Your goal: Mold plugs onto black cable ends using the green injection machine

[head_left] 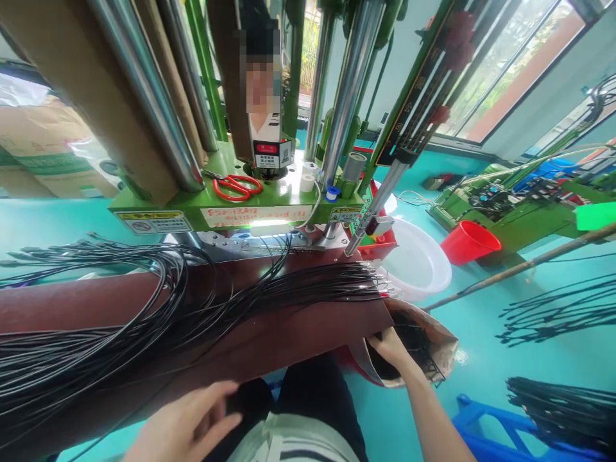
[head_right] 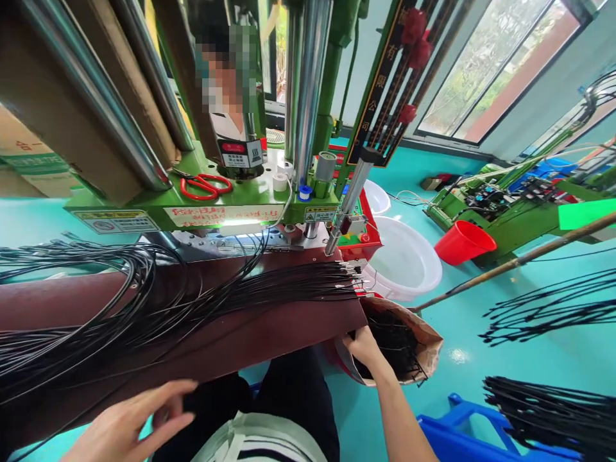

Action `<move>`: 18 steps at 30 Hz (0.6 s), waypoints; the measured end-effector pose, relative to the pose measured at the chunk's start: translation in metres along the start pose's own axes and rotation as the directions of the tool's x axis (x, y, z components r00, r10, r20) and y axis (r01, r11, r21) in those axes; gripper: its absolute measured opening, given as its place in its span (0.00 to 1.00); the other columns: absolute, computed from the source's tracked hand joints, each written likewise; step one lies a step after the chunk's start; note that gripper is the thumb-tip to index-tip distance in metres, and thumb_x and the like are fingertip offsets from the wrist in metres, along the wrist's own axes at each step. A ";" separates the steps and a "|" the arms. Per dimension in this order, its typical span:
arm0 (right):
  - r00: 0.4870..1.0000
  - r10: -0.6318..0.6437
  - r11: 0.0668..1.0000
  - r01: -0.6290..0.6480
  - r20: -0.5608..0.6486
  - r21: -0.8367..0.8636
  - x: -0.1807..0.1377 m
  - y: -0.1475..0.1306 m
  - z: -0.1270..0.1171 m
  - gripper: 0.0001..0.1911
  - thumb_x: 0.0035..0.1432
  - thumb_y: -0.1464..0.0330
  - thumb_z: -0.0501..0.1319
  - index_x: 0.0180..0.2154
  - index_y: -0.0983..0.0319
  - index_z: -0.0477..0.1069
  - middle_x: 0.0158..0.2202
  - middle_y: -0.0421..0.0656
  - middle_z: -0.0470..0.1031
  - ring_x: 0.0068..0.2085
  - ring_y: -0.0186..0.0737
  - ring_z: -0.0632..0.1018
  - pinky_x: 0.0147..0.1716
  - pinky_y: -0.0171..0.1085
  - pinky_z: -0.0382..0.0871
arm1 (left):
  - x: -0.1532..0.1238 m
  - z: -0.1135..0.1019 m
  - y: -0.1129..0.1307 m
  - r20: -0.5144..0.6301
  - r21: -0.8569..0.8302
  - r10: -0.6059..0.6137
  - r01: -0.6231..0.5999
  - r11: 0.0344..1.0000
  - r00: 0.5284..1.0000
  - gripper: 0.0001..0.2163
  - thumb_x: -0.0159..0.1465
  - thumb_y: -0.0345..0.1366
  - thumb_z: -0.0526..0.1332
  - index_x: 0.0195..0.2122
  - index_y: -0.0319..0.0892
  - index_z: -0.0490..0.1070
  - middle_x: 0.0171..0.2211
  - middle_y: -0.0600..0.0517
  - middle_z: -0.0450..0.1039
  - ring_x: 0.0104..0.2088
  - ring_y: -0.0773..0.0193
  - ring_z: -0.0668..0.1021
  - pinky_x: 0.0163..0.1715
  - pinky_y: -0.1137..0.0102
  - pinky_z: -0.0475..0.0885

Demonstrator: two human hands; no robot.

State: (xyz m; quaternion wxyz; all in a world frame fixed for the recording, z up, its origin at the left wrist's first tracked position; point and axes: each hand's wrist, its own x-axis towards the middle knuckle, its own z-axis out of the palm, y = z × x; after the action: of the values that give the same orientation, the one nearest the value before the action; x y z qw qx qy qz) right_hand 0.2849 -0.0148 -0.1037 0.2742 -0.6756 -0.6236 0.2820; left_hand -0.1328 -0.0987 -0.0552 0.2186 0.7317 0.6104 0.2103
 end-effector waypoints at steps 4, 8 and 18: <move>0.993 -0.102 0.994 0.104 0.059 -0.034 -0.001 -0.010 -0.007 0.21 0.45 0.72 0.56 0.44 0.66 0.68 0.44 0.50 0.72 0.47 0.49 0.71 0.48 0.46 0.63 | 0.081 0.000 0.067 -0.042 0.323 0.289 -0.261 0.910 0.956 0.19 0.55 0.44 0.60 0.46 0.44 0.69 0.40 0.46 0.70 0.41 0.55 0.70 0.42 0.61 0.67; 0.986 -0.142 0.986 0.149 0.091 -0.069 -0.009 -0.014 -0.016 0.24 0.45 0.74 0.55 0.48 0.65 0.65 0.47 0.50 0.70 0.49 0.48 0.70 0.49 0.44 0.62 | 0.140 0.005 0.089 0.082 0.511 0.378 -0.365 0.778 0.922 0.22 0.53 0.44 0.62 0.47 0.40 0.66 0.41 0.43 0.67 0.42 0.52 0.69 0.41 0.60 0.66; 0.972 -0.039 0.962 0.100 0.232 -0.254 -0.034 -0.051 -0.040 0.21 0.49 0.74 0.54 0.48 0.64 0.64 0.45 0.49 0.70 0.46 0.46 0.71 0.45 0.40 0.63 | 0.177 0.005 0.102 0.347 0.615 0.443 -0.557 0.558 0.827 0.12 0.56 0.19 0.47 0.32 0.37 0.66 0.30 0.47 0.66 0.30 0.60 0.71 0.24 0.70 0.65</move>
State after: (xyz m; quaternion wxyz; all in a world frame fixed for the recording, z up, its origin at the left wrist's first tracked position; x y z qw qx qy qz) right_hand 0.2768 -0.0453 -0.0381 0.1193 -0.6474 -0.7060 0.2612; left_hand -0.0184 0.0592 0.0067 -0.0950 0.9149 0.3906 -0.0373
